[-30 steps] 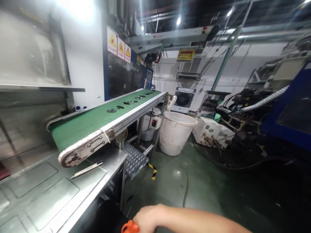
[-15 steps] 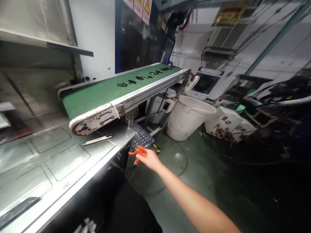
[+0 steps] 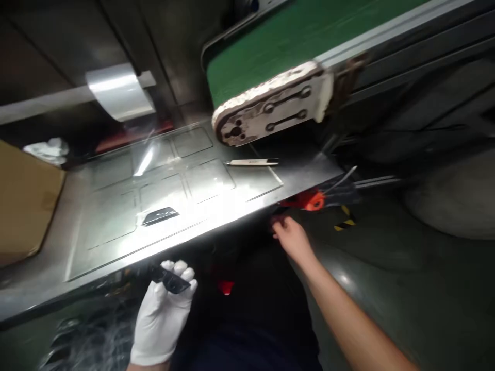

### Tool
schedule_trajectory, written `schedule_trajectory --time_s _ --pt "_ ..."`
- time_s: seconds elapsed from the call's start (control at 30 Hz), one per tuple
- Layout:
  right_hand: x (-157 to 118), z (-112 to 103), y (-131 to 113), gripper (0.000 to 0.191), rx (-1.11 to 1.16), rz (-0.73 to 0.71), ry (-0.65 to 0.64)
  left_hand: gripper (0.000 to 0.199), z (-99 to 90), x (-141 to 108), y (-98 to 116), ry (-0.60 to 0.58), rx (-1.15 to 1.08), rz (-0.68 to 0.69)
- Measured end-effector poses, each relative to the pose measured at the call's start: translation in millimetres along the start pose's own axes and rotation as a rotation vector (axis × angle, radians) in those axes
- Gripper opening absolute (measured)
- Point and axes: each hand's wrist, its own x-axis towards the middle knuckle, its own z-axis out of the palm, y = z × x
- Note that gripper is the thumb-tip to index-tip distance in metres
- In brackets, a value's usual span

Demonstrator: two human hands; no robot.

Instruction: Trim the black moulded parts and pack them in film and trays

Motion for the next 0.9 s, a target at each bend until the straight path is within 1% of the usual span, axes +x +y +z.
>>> schedule_trajectory --time_s 0.03,0.07,0.1,0.17,0.23,0.3,0.37,0.43,0.5,0.57,0.6,0.67,0.73,0.77,0.83,0.9 --pt "-14 10 -19 0.035 0.043 -0.036 -0.101 0.028 4.2 0 3 -0.006 -0.007 0.025" --pt "-30 18 -41 0.031 0.088 -0.082 -0.192 0.027 8.0 0 4 -0.008 -0.002 0.048" --pt "-45 25 -65 0.025 0.131 -0.159 -0.269 0.026 11.1 -1 5 -0.006 0.015 0.076" --pt "-67 34 -111 0.02 0.228 -0.451 -0.401 0.026 15.1 -2 4 0.004 0.085 0.147" --pt "-77 39 -144 0.014 0.267 -0.645 -0.455 0.027 16.7 -1 3 0.018 0.192 0.198" --pt "-75 42 -159 0.008 0.233 -0.733 -0.49 0.03 17.6 2 4 0.044 0.305 0.204" --pt "-68 43 -161 0.005 0.159 -0.767 -0.534 0.034 19.5 6 6 0.084 0.383 0.189" --pt "-59 41 -161 0.004 0.09 -0.798 -0.596 0.039 23.4 9 7 0.138 0.399 0.204" --pt "-48 38 -166 0.004 0.042 -0.824 -0.655 0.045 28.9 10 10 0.17 0.386 0.252" --pt "-33 34 -180 0.006 0.026 -0.861 -0.669 0.052 34.7 8 16 0.155 0.401 0.32" --pt "-24 33 -190 0.007 0.013 -0.888 -0.647 0.053 37.1 7 21 0.143 0.438 0.368" --pt "0 35 -214 0.011 -0.101 -0.965 -0.571 0.044 39.8 5 35 0.126 0.6 0.498" --pt "26 43 -237 0.019 -0.336 -1.064 -0.501 0.03 40.2 8 55 0.108 0.859 0.667" --pt "38 49 -246 0.022 -0.466 -1.108 -0.481 0.026 39.7 11 66 0.076 0.999 0.752" --pt "59 61 -259 0.027 -0.671 -1.169 -0.487 0.029 37.8 20 86 -0.028 1.223 0.904" --pt "72 72 -264 0.026 -0.78 -1.186 -0.525 0.036 35.1 29 101 -0.104 1.335 1.002"
